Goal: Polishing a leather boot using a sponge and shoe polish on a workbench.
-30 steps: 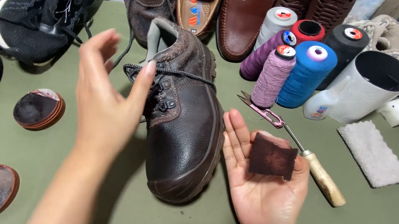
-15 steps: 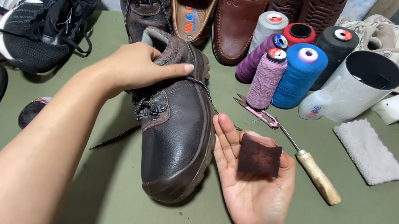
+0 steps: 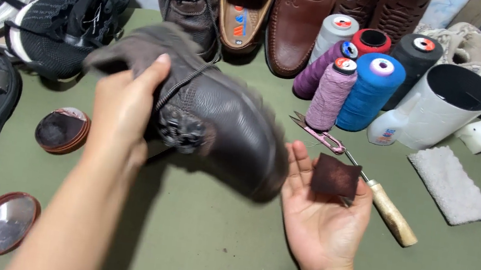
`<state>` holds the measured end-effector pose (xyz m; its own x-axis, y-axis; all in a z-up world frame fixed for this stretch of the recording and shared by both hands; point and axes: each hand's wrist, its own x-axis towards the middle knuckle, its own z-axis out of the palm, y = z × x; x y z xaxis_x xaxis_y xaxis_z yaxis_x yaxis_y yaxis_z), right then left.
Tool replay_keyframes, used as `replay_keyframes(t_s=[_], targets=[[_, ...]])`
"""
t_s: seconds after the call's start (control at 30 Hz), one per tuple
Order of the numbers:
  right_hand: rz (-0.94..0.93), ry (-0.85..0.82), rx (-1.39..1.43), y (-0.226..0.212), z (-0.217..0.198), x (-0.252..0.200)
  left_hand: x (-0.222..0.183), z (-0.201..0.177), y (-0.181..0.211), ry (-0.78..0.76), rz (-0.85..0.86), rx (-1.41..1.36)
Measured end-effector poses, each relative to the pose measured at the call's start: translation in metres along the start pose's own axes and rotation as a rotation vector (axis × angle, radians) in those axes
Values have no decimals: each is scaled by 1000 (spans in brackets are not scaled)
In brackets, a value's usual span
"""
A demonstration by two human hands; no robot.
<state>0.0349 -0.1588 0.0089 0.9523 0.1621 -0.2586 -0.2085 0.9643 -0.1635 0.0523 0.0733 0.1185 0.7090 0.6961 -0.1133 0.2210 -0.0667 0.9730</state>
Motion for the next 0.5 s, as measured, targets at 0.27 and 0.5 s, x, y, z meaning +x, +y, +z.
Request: replay_keyframes(t_s=[0.27,0.5], targets=[[-55,-44,-115,-1,7,-2,-69,17,-56,356,-42,-571],[-135,168,-70,4,26,-4,-114,36,-93,362,-163,-411]])
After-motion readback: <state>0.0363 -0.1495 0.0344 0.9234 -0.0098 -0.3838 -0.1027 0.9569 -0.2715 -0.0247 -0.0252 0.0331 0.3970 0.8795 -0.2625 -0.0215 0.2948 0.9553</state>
